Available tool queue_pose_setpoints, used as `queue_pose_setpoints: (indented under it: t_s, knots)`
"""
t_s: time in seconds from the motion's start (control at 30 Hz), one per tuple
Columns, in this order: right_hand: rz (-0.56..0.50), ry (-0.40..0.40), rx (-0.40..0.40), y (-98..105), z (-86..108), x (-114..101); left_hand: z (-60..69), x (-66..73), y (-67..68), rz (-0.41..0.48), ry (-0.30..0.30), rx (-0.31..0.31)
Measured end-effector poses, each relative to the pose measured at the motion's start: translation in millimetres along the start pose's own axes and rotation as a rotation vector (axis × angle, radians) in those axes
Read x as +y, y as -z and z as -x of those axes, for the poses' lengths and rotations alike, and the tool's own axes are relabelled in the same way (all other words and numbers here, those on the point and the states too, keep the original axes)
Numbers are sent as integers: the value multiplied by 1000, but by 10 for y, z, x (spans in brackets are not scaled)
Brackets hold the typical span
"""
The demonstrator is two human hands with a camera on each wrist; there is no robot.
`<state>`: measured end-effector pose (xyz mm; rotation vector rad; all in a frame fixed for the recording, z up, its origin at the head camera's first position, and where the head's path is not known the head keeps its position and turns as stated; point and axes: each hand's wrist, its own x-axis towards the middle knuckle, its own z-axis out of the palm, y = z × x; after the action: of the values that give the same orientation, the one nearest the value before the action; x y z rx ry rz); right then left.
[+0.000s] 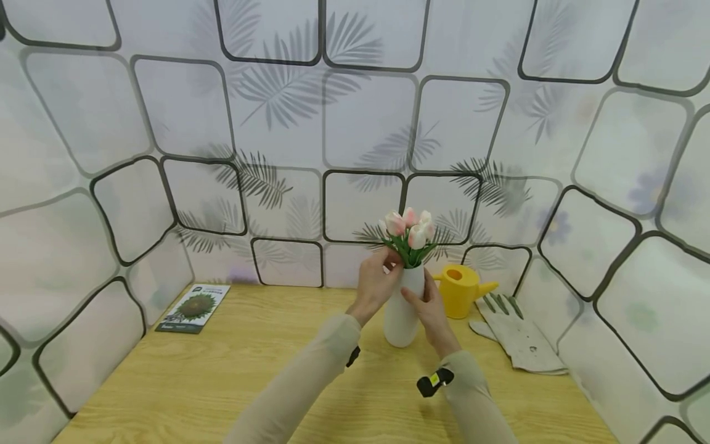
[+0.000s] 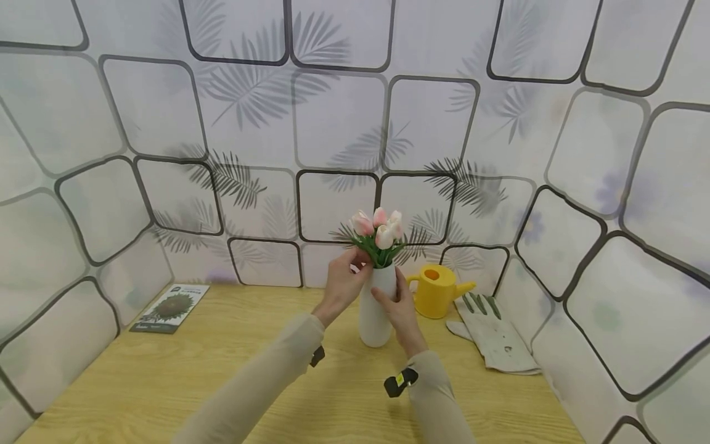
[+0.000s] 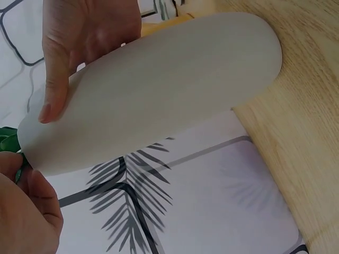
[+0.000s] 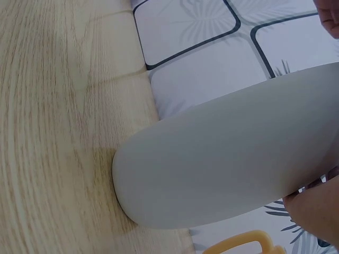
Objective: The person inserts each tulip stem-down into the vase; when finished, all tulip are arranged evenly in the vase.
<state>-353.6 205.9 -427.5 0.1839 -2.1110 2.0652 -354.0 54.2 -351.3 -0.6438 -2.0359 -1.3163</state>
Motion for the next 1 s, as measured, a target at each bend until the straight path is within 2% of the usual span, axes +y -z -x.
queue_pose_setpoints:
  t_s: [0.1,0.37,0.6,0.8,1.0]
  knots:
    - [-5,4,-5,-8,-3,6,4,-4,-3,2,24,-1]
    - [6,-12,-12,-24,-4,-2,-14,2,21,84,58,71]
    - [11,-11,-13,-10,0,-2,-24,8,-6,64,85,86]
    - [19,1,11,46,24,-17,25,6,-36,65,118,50]
    - [31,-20,26,78,37,-21,145,-54,28,112,143,29]
